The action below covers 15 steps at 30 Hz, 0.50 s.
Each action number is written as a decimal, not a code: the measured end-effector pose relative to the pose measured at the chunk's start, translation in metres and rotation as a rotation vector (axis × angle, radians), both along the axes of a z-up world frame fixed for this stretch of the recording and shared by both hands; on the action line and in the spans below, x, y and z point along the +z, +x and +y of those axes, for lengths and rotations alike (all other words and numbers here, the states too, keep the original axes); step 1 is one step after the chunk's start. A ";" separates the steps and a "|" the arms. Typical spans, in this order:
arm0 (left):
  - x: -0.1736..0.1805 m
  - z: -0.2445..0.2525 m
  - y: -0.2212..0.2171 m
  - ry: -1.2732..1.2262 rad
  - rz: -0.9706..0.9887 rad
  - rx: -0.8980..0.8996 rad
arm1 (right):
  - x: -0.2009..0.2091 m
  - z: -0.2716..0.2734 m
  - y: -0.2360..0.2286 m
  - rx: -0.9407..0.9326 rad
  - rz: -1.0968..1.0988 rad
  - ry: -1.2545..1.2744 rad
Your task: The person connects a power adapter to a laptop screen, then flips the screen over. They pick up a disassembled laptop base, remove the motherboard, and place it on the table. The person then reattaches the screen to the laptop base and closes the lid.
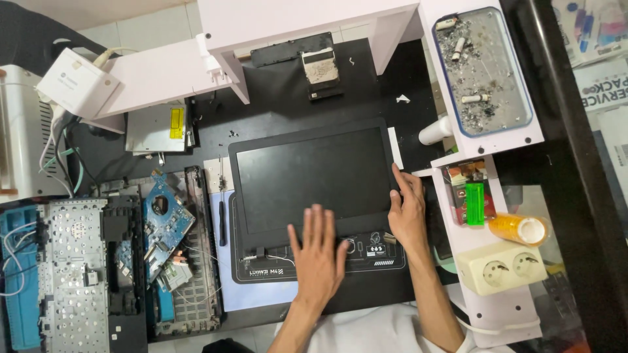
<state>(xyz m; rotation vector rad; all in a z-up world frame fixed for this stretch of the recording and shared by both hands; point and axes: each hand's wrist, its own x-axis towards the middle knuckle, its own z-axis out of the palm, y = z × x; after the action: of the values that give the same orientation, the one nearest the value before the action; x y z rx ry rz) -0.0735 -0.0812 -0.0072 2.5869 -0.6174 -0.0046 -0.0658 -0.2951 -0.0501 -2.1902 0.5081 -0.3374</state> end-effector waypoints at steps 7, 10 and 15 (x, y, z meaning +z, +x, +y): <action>-0.016 0.007 -0.011 -0.256 0.056 -0.456 | 0.013 -0.001 0.001 -0.029 -0.019 0.084; 0.005 -0.004 0.007 -0.095 -0.062 -0.002 | 0.017 -0.001 0.005 -0.024 -0.039 0.092; -0.056 0.004 -0.032 -0.220 0.372 -0.612 | 0.020 -0.003 -0.001 -0.022 -0.009 0.162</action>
<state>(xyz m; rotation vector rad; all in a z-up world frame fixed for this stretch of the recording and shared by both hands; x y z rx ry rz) -0.1059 -0.0769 -0.0635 2.0217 -1.1553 -0.5669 -0.0663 -0.2982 -0.0302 -2.0275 0.5361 -0.3068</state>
